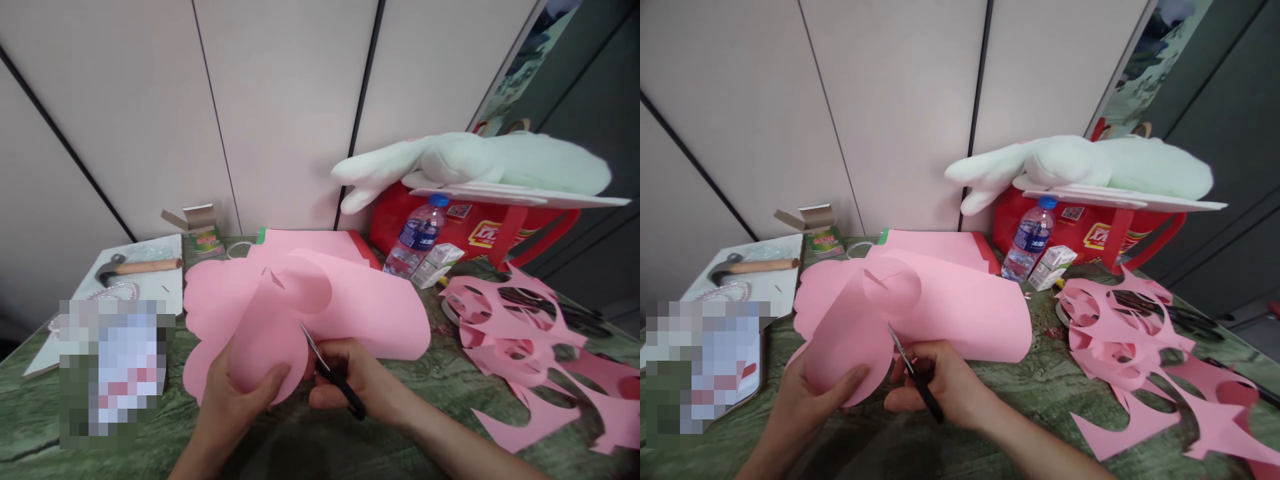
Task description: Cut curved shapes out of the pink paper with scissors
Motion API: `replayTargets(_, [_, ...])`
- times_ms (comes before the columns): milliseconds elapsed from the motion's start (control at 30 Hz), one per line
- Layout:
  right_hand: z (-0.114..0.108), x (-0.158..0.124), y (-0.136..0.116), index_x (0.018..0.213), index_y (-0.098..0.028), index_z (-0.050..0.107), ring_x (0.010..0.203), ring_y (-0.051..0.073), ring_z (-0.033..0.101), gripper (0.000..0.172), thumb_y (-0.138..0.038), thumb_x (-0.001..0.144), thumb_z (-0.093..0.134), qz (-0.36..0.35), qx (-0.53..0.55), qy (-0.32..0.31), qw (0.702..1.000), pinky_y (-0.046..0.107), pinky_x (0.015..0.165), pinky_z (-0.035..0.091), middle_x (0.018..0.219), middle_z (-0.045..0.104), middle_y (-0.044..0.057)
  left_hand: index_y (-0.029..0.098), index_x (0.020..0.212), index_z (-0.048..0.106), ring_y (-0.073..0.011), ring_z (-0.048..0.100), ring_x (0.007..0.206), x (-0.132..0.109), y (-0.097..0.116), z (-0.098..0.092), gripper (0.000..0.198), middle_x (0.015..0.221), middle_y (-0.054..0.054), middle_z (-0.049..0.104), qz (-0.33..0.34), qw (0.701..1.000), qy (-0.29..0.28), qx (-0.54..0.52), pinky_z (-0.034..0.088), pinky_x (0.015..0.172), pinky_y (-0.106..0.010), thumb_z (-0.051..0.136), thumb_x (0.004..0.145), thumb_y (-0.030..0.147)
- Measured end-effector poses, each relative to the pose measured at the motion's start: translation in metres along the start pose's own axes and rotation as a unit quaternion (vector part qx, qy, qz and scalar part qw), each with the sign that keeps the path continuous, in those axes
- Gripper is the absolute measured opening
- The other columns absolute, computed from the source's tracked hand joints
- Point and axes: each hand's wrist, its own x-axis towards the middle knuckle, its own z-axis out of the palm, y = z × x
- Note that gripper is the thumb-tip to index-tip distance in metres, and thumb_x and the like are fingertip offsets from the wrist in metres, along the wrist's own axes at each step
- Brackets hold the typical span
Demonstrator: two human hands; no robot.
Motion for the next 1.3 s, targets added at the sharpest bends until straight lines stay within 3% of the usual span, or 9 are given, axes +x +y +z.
replayTargets(233, [0.0003, 0.0000, -0.0013, 0.068, -0.013, 0.056, 0.050, 0.006, 0.029, 0.045, -0.044, 0.052, 0.085, 0.017, 0.003, 0.014, 1.000, 0.020, 0.048, 0.026, 0.054, 0.041, -0.008, 0.019, 0.079, 0.063, -0.0189, 0.064, 0.065, -0.0018, 0.0010, 0.0004, 0.025, 0.069, 0.002, 0.070, -0.009, 1.000, -0.004, -0.010, 0.052, 0.056, -0.026, 0.071, 0.059, 0.034])
replayTargets(700, [-0.0002, -0.0013, -0.0022, 0.066, -0.014, 0.055, 0.051, 0.007, 0.033, 0.046, -0.052, 0.058, 0.080, -0.002, -0.016, 0.003, 1.000, 0.022, 0.049, 0.028, 0.056, 0.044, -0.005, 0.019, 0.081, 0.063, -0.0199, 0.065, 0.069, -0.0001, 0.0009, -0.0003, 0.027, 0.073, 0.002, 0.071, -0.005, 1.000, 0.003, -0.012, 0.053, 0.061, -0.027, 0.071, 0.058, 0.032])
replayTargets(1300, [-0.0025, -0.0006, 0.0023, 0.065, -0.014, 0.056, 0.047, 0.006, 0.037, 0.045, -0.050, 0.056, 0.081, 0.012, -0.001, 0.008, 1.000, 0.020, 0.044, 0.029, 0.052, 0.048, -0.005, 0.018, 0.081, 0.062, -0.0248, 0.068, 0.076, 0.0038, -0.0017, -0.0019, 0.032, 0.078, -0.003, 0.072, -0.023, 1.000, 0.006, -0.008, 0.056, 0.068, -0.033, 0.073, 0.058, 0.037])
